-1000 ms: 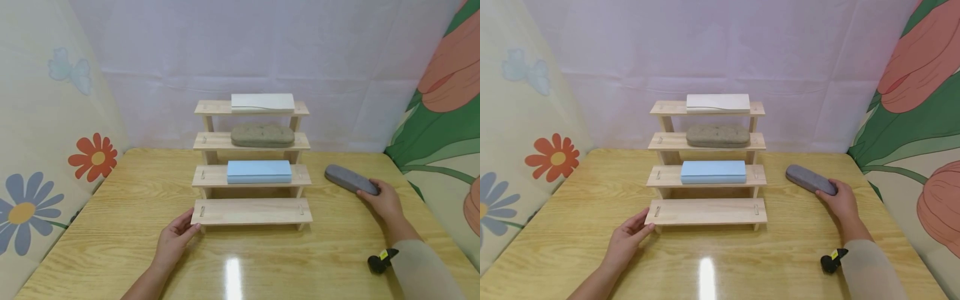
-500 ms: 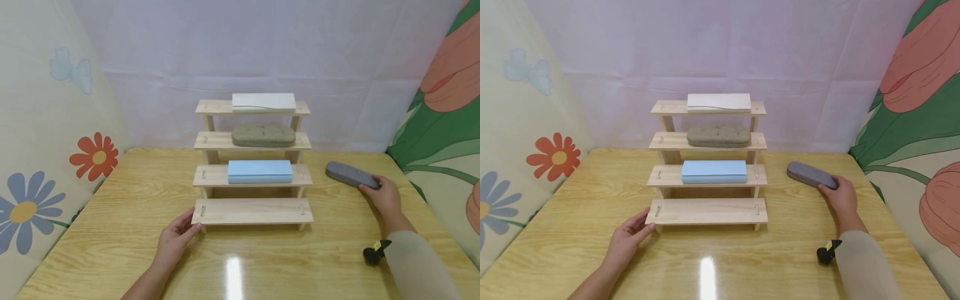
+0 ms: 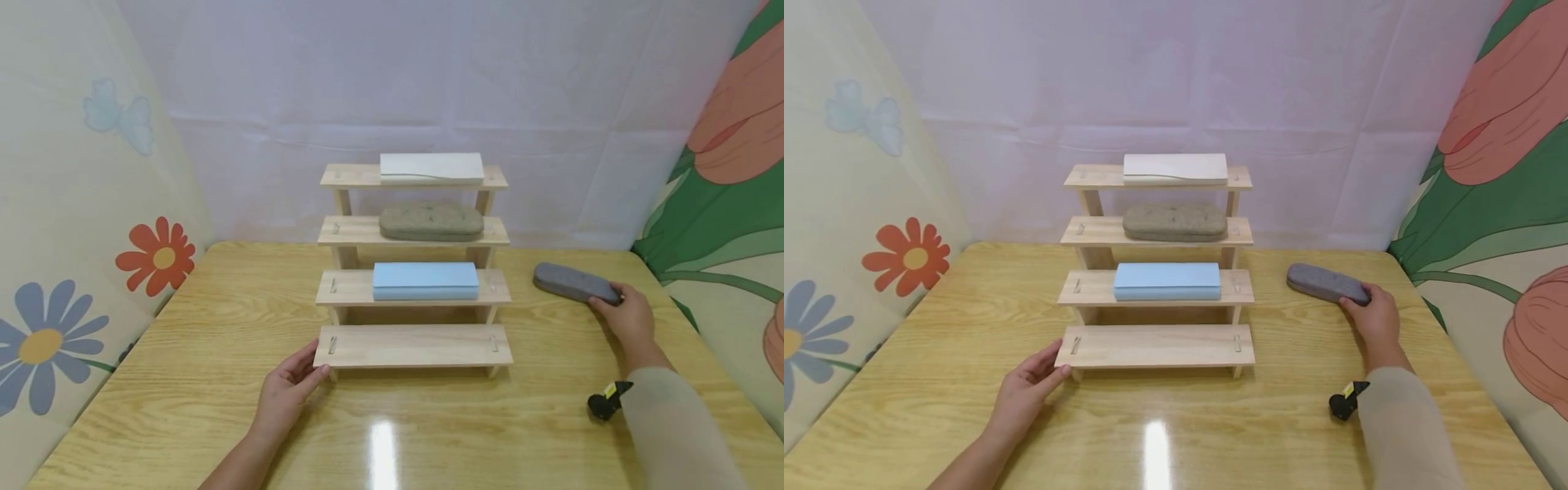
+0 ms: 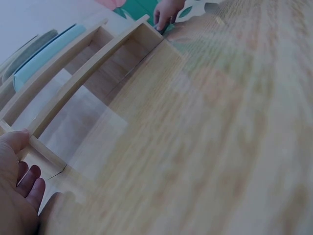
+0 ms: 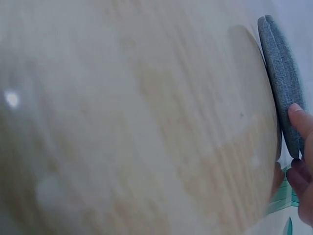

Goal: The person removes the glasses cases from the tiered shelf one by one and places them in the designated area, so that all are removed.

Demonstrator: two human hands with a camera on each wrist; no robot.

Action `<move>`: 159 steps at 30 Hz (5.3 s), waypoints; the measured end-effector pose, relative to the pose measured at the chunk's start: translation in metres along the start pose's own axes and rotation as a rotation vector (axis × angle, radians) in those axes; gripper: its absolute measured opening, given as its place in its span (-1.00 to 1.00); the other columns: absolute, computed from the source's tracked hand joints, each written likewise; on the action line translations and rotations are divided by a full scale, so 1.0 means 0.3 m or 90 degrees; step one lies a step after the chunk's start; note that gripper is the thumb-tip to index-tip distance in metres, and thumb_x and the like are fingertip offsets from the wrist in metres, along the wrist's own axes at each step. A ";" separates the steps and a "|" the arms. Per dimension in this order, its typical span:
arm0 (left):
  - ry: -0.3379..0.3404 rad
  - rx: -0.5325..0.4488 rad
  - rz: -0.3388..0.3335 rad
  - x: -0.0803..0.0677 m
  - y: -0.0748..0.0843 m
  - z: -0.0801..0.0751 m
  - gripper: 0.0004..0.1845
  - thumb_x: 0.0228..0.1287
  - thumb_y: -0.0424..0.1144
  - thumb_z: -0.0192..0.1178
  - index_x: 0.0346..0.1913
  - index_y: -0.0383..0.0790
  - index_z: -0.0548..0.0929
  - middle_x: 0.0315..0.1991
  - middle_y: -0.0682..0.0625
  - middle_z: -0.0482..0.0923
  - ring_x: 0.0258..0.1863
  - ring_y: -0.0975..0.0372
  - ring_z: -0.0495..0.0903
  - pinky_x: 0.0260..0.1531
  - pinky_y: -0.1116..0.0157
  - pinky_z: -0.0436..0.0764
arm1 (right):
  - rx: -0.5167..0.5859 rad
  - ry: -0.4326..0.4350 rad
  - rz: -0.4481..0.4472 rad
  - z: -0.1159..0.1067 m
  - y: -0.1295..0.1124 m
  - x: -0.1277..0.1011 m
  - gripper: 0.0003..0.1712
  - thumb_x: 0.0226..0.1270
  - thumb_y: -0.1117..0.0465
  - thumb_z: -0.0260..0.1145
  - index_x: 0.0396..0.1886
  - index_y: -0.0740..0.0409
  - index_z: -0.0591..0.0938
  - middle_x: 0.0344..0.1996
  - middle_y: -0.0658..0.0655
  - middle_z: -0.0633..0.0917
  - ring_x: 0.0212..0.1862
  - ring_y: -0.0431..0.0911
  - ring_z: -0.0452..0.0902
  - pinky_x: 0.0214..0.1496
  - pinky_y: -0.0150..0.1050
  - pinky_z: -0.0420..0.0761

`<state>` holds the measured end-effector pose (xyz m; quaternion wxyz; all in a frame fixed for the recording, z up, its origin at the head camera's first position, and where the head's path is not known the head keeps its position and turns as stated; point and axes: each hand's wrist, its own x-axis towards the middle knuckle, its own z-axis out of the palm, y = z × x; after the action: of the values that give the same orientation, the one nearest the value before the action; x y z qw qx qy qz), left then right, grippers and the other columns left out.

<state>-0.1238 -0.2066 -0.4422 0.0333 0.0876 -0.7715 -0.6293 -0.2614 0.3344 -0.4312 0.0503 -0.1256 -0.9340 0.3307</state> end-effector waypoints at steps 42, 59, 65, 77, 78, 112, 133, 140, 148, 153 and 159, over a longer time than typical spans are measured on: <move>-0.004 -0.005 0.003 -0.006 0.007 0.001 -0.42 0.31 -0.33 0.27 0.36 -0.37 0.39 0.33 -0.23 0.43 -0.11 0.60 0.54 -0.10 0.62 0.56 | 0.177 -0.052 -0.130 0.001 -0.228 -0.158 -0.07 0.39 -0.10 0.26 0.53 0.26 0.10 0.50 0.44 0.09 0.47 0.41 -0.02 0.46 0.30 0.09; -0.007 0.002 -0.009 -0.002 0.006 -0.003 -0.41 0.31 -0.29 0.28 0.37 -0.33 0.40 0.35 -0.19 0.41 -0.09 0.62 0.52 -0.08 0.63 0.54 | 0.212 -0.113 -0.240 0.034 -0.388 -0.224 -0.15 0.35 0.03 0.34 0.49 0.26 0.22 0.48 0.37 0.21 0.45 0.36 0.10 0.45 0.26 0.19; -0.004 0.010 0.000 -0.002 0.004 0.000 -0.42 0.30 -0.31 0.29 0.35 -0.34 0.41 0.33 -0.19 0.44 -0.10 0.61 0.53 -0.08 0.62 0.55 | 0.210 -0.129 -0.275 0.049 -0.443 -0.245 -0.20 0.33 0.12 0.37 0.46 0.26 0.26 0.45 0.39 0.25 0.39 0.37 0.20 0.42 0.26 0.26; -0.008 -0.001 0.007 -0.003 0.007 0.000 -0.42 0.30 -0.32 0.29 0.35 -0.36 0.41 0.32 -0.22 0.44 -0.10 0.60 0.54 -0.08 0.61 0.56 | 0.206 -0.161 -0.349 0.091 -0.519 -0.260 -0.26 0.30 0.21 0.38 0.42 0.28 0.32 0.40 0.38 0.31 0.40 0.30 0.20 0.46 0.20 0.23; -0.008 -0.001 0.008 -0.004 0.006 0.000 -0.41 0.30 -0.31 0.29 0.35 -0.36 0.40 0.32 -0.22 0.44 -0.10 0.60 0.54 -0.09 0.61 0.56 | 0.209 -0.166 -0.354 0.094 -0.524 -0.261 -0.26 0.30 0.21 0.38 0.42 0.28 0.32 0.40 0.38 0.31 0.41 0.29 0.19 0.46 0.20 0.22; 0.003 -0.001 -0.002 -0.007 0.006 0.001 -0.41 0.29 -0.31 0.29 0.35 -0.37 0.41 0.33 -0.23 0.43 -0.11 0.63 0.53 -0.08 0.63 0.54 | 0.103 -0.245 -0.410 0.195 -0.690 -0.219 -0.18 0.16 0.06 0.50 0.38 0.16 0.41 0.39 0.28 0.37 0.34 0.21 0.34 0.35 0.17 0.39; 0.009 -0.006 0.006 -0.008 0.009 0.003 -0.42 0.28 -0.35 0.30 0.33 -0.40 0.42 0.31 -0.25 0.44 -0.12 0.61 0.54 -0.09 0.62 0.55 | 0.023 -0.235 -0.439 0.231 -0.717 -0.214 -0.11 0.09 -0.04 0.53 0.42 0.00 0.41 0.31 0.22 0.48 0.25 0.17 0.39 0.23 0.15 0.45; 0.008 -0.005 0.006 -0.006 0.005 0.004 -0.42 0.28 -0.34 0.30 0.34 -0.40 0.42 0.31 -0.25 0.45 -0.11 0.62 0.54 -0.09 0.62 0.55 | 0.017 -0.228 -0.436 0.229 -0.715 -0.219 -0.11 0.10 -0.03 0.53 0.43 0.01 0.40 0.31 0.27 0.46 0.26 0.20 0.37 0.24 0.16 0.45; 0.010 0.001 0.001 -0.008 0.007 0.002 -0.41 0.28 -0.32 0.30 0.34 -0.39 0.41 0.31 -0.25 0.44 -0.12 0.64 0.52 -0.09 0.63 0.54 | 0.030 -0.224 -0.417 0.224 -0.712 -0.226 -0.09 0.07 -0.04 0.54 0.43 0.00 0.40 0.34 0.25 0.43 0.29 0.19 0.34 0.27 0.17 0.43; 0.007 -0.003 0.001 -0.007 0.008 0.002 -0.42 0.29 -0.32 0.30 0.34 -0.38 0.41 0.32 -0.24 0.44 -0.11 0.63 0.53 -0.08 0.63 0.54 | 0.030 -0.221 -0.412 0.216 -0.705 -0.228 -0.08 0.06 -0.06 0.55 0.43 -0.03 0.39 0.35 0.25 0.41 0.30 0.19 0.34 0.29 0.17 0.42; 0.002 0.002 0.002 -0.006 0.006 -0.001 -0.41 0.30 -0.30 0.29 0.35 -0.37 0.40 0.32 -0.24 0.44 -0.11 0.61 0.53 -0.08 0.63 0.54 | 0.031 -0.208 -0.407 0.196 -0.691 -0.225 -0.07 0.05 -0.06 0.56 0.42 -0.02 0.41 0.38 0.28 0.38 0.34 0.23 0.31 0.31 0.20 0.40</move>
<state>-0.1222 -0.2062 -0.4403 0.0353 0.0872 -0.7726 -0.6279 -0.2484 0.1253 -0.3470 0.0040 0.2286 -0.9137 0.3360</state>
